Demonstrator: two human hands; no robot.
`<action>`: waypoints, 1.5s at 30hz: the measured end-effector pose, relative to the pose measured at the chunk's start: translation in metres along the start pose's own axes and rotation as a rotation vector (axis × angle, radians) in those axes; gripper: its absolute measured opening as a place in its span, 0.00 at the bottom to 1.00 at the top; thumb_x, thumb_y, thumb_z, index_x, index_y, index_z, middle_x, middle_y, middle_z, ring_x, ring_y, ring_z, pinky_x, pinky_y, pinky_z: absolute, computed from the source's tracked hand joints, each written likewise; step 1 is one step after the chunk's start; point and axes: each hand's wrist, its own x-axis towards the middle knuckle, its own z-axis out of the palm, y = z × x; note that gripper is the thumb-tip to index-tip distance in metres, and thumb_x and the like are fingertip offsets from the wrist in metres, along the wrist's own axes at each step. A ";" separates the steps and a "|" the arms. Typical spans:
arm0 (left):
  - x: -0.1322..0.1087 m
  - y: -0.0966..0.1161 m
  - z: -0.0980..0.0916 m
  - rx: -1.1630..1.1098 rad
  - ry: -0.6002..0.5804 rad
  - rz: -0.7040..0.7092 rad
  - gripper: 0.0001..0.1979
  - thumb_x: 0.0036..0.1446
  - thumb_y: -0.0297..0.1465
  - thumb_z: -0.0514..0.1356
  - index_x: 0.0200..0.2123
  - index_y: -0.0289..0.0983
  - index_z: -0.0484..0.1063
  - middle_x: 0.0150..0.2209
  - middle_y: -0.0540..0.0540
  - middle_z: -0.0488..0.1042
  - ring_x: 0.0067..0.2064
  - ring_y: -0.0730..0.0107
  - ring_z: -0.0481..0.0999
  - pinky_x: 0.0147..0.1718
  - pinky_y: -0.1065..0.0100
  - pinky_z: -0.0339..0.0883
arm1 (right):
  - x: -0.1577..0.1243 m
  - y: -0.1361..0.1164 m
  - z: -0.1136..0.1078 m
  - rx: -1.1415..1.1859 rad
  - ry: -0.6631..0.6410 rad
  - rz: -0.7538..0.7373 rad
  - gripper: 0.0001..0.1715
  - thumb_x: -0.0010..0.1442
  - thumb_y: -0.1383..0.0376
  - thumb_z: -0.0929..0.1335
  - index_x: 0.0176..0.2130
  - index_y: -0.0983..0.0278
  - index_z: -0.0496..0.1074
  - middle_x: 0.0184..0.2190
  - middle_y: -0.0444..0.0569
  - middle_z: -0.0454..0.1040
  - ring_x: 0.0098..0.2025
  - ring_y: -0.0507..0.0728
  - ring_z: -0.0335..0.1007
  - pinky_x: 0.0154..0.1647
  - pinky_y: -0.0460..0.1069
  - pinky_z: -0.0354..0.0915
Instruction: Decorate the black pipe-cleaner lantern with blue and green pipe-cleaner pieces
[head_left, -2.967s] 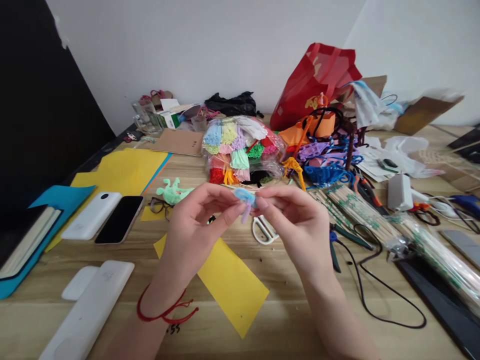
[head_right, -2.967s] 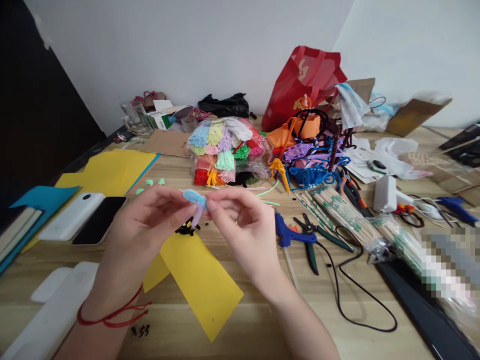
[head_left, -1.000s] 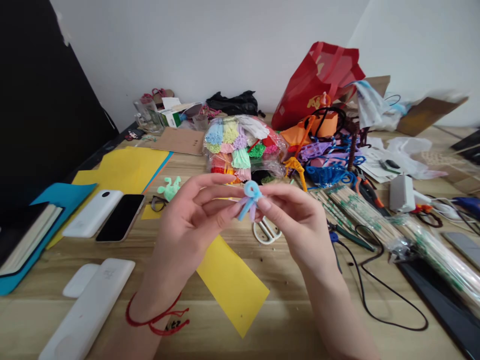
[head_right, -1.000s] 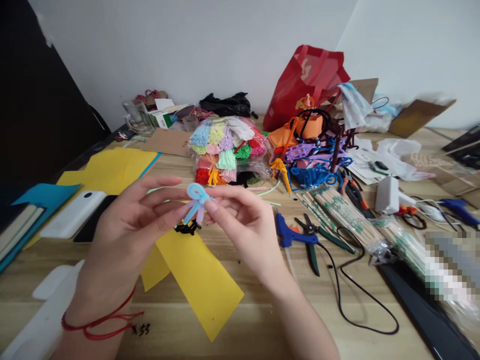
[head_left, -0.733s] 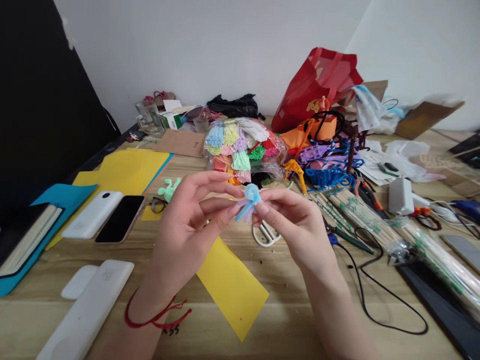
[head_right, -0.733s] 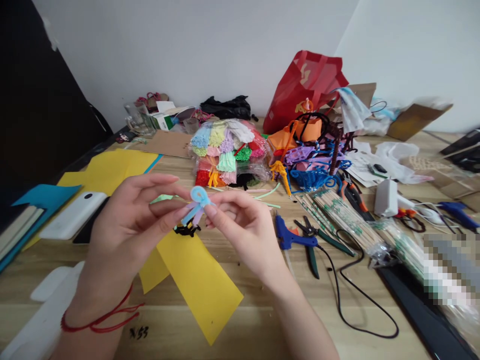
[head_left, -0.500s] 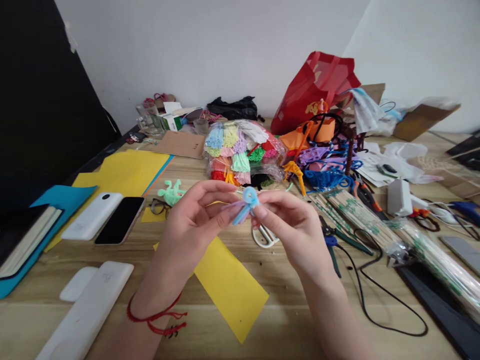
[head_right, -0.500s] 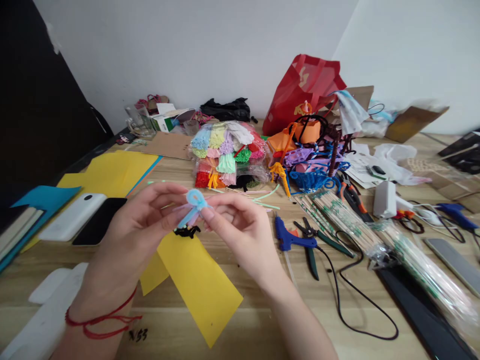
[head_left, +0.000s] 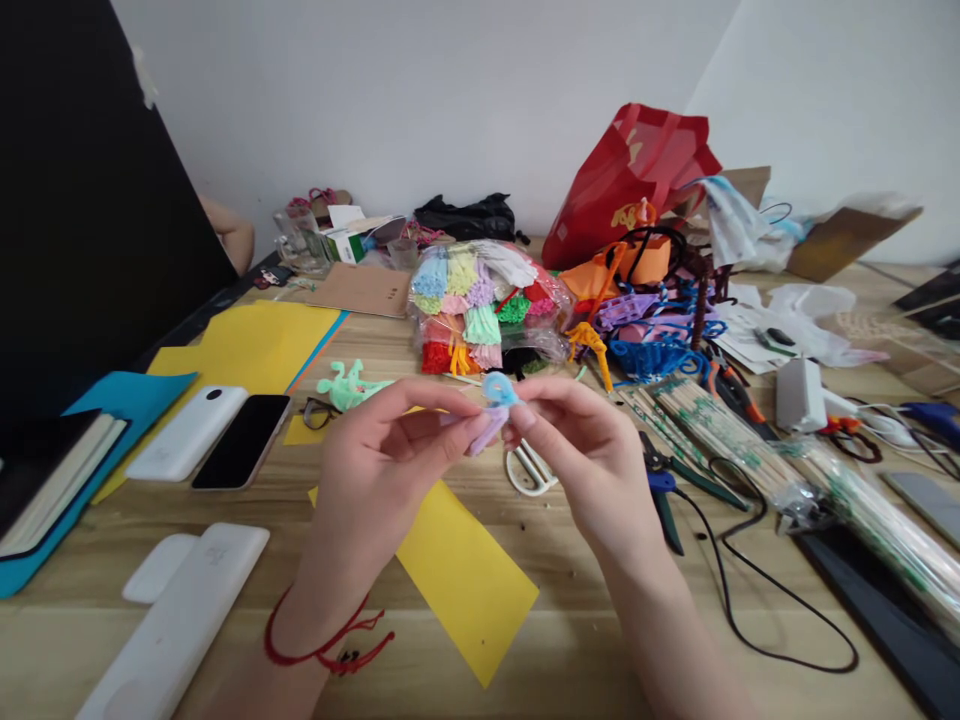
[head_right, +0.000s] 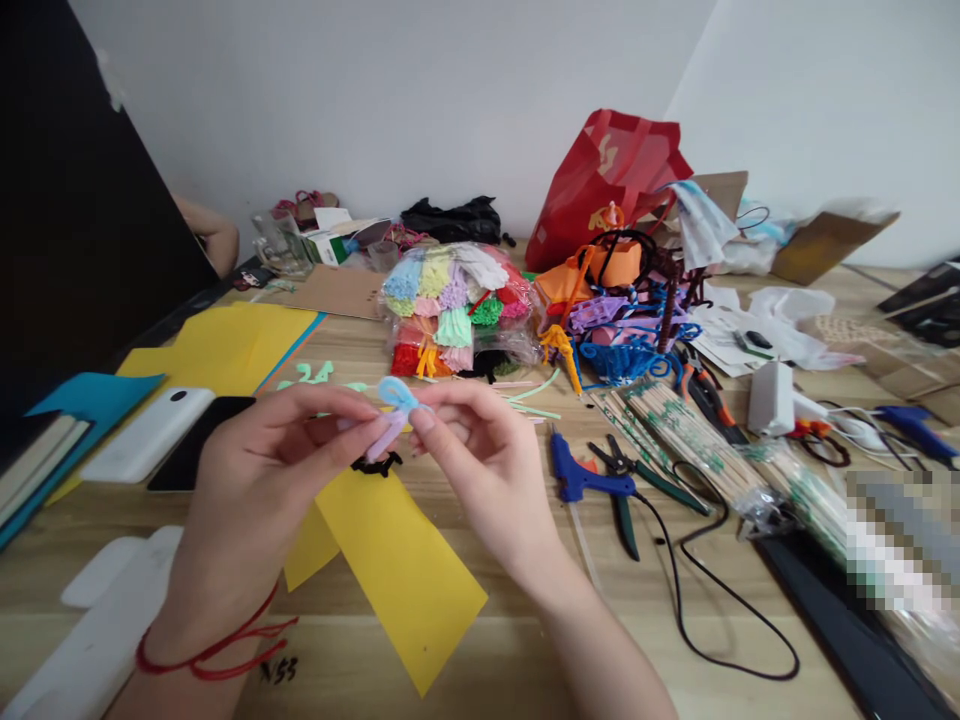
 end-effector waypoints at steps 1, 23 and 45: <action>0.001 -0.001 0.000 0.008 0.006 0.009 0.07 0.52 0.23 0.70 0.30 0.41 0.80 0.30 0.55 0.82 0.33 0.79 0.81 0.33 0.82 0.76 | 0.000 0.000 0.000 0.009 -0.003 0.006 0.06 0.58 0.70 0.74 0.36 0.59 0.81 0.30 0.40 0.79 0.28 0.46 0.75 0.32 0.39 0.74; -0.005 -0.012 0.006 0.203 0.168 0.219 0.08 0.52 0.25 0.72 0.30 0.45 0.80 0.35 0.54 0.81 0.38 0.71 0.80 0.35 0.69 0.75 | -0.001 -0.002 0.000 0.004 -0.043 0.013 0.01 0.57 0.66 0.76 0.33 0.59 0.82 0.32 0.44 0.82 0.26 0.49 0.76 0.30 0.45 0.76; -0.008 -0.020 0.002 0.351 0.129 0.459 0.10 0.56 0.25 0.69 0.35 0.48 0.80 0.37 0.53 0.81 0.41 0.66 0.80 0.46 0.57 0.75 | -0.001 -0.005 -0.004 -0.035 -0.054 0.000 0.03 0.55 0.68 0.76 0.32 0.59 0.82 0.31 0.44 0.82 0.27 0.50 0.76 0.30 0.45 0.75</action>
